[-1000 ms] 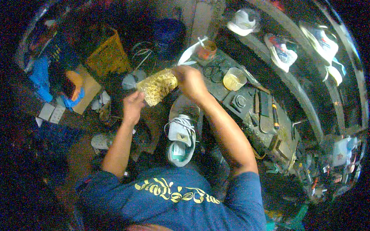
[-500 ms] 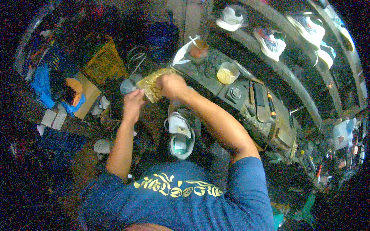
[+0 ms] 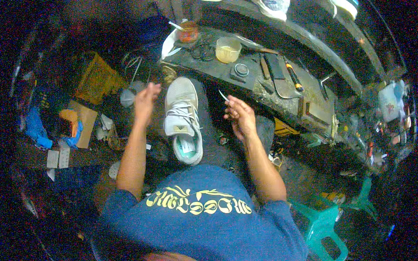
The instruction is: The person holds a white sneaker and uses a small white tool to scrape and clean the upper mesh and side panels. They repeatedly dip the tool into a small container of liquid and continue cleaning the shoe surface. The person places the shoe on a shelf and then handles a small plastic bag and a blue cloth.
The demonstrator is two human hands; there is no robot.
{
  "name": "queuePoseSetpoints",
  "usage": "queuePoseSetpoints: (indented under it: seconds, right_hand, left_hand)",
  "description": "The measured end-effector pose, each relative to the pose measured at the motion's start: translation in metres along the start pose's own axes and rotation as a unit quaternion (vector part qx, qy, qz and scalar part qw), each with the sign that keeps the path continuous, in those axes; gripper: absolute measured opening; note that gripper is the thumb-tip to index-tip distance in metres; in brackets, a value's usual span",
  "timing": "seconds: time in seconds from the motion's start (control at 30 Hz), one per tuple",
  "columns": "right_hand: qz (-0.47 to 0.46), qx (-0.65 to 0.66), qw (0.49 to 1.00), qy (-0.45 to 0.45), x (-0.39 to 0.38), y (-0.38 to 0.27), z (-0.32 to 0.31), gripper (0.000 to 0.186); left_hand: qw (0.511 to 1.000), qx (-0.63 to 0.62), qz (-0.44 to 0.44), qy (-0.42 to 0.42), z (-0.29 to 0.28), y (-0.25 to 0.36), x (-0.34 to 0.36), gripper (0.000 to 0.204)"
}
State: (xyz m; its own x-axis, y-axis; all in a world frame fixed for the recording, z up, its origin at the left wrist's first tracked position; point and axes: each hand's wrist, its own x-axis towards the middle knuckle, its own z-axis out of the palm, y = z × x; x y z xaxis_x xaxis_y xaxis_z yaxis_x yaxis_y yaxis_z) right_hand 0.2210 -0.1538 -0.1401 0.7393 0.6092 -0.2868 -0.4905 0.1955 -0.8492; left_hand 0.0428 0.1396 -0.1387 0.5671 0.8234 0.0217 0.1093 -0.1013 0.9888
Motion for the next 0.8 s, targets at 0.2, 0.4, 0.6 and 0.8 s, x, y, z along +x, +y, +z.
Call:
queuePoseSetpoints:
  seconds: [0.2,0.4,0.6,0.8]
  right_hand:
    - [-0.084,0.037,0.996,0.012,-0.029,0.002,0.005,0.036]
    - [-0.208,-0.005,0.978,0.021,-0.069,-0.032,0.026,0.015]
    - [-0.303,-0.120,0.943,-0.061,-0.102,-0.054,0.075,0.016]
    - [-0.220,0.031,0.965,-0.142,-0.126,-0.073,0.114,0.022]
  left_hand:
    - [0.974,0.099,0.008,-0.202,0.055,0.044,0.019,0.037]
    - [0.963,-0.056,0.079,-0.250,0.033,0.088,-0.021,0.044]
    - [0.973,-0.048,0.147,-0.173,0.005,0.127,-0.063,0.047]
    - [0.972,-0.052,0.227,-0.043,-0.006,0.152,-0.105,0.045]
